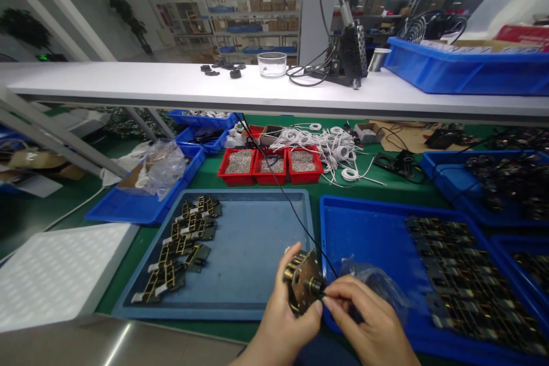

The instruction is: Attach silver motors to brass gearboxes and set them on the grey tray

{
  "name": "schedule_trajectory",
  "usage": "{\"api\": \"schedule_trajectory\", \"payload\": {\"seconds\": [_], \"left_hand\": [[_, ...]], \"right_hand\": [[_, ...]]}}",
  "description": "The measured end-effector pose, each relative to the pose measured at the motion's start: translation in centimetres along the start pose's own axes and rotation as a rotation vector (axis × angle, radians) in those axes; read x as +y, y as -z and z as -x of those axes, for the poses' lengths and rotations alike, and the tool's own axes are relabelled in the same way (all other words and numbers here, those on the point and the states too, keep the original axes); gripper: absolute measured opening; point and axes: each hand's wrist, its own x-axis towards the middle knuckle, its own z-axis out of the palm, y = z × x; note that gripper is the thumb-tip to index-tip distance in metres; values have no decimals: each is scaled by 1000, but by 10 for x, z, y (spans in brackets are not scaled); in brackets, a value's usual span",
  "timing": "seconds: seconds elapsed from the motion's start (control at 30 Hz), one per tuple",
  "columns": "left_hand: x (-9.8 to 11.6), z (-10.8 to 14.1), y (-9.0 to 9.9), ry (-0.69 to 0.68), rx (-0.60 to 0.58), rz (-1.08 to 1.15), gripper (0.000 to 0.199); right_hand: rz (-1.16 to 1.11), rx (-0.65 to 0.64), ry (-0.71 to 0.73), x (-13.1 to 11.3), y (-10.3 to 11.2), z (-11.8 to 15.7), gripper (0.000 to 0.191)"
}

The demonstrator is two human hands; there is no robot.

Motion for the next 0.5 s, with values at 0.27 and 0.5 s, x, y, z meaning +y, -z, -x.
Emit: {"api": "schedule_trajectory", "payload": {"seconds": [0.27, 0.5], "left_hand": [[-13, 0, 1, -75, -16, -143, 66], [-5, 1, 4, 37, -67, 66, 72]], "right_hand": [[73, -87, 12, 3, 4, -2, 13], [-58, -277, -263, 19, 2, -2, 16]]}}
